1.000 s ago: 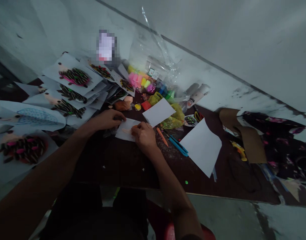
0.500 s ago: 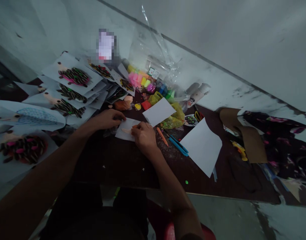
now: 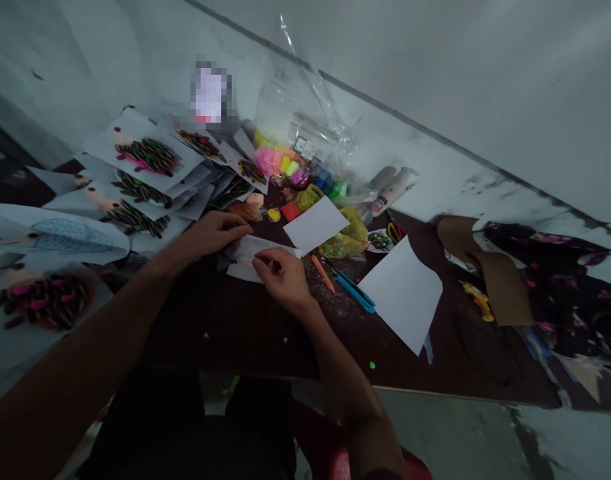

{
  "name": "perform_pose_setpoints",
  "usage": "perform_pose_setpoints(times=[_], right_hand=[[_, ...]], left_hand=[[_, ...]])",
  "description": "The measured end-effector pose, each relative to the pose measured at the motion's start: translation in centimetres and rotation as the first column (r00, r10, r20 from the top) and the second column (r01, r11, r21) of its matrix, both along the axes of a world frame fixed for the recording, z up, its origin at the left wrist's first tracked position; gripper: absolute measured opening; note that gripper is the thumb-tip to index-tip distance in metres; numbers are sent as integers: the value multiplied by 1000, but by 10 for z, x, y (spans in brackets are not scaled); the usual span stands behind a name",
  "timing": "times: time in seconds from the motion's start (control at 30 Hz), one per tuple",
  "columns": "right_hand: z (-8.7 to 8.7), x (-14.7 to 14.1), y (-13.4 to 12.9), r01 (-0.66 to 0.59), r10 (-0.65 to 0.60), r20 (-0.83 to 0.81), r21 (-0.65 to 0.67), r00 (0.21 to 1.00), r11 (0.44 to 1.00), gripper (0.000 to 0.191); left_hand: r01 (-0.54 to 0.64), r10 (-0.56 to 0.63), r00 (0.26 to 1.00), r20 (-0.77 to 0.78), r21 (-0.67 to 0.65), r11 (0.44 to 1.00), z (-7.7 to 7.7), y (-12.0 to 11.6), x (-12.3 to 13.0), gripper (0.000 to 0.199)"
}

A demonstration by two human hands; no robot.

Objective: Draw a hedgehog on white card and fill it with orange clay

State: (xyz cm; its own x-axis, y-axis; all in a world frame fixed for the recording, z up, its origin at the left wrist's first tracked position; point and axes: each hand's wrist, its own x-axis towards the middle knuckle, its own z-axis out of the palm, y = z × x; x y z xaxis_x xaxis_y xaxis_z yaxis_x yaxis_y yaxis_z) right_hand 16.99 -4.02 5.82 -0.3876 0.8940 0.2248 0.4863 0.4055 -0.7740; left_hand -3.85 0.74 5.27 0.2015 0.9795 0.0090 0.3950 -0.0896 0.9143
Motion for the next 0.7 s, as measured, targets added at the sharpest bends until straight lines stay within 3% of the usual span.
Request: perform_pose_setpoints(times=[0.1, 0.27, 0.4, 0.53, 0.7], right_hand=[[0, -7, -4, -14, 9, -50, -101, 999, 995, 23], [-7, -5, 1, -4, -17, -147, -138, 989, 990, 27], [-9, -1, 5, 17, -57, -219, -182, 974, 983, 29], [-5, -1, 4, 88, -110, -253, -97, 961, 991, 24], [-1, -2, 1, 80, -71, -214, 35, 974, 996, 20]], left_hand=[[13, -14, 998, 63, 6, 1000, 0, -2, 5, 39], [123, -128, 977, 172, 38, 992, 3, -8, 8, 44], [276, -239, 922, 304, -85, 958, 9, -13, 6, 45], [270, -187, 906, 381, -175, 947, 11, -14, 5, 40], [187, -101, 899, 426, -166, 968, 5, -11, 6, 34]])
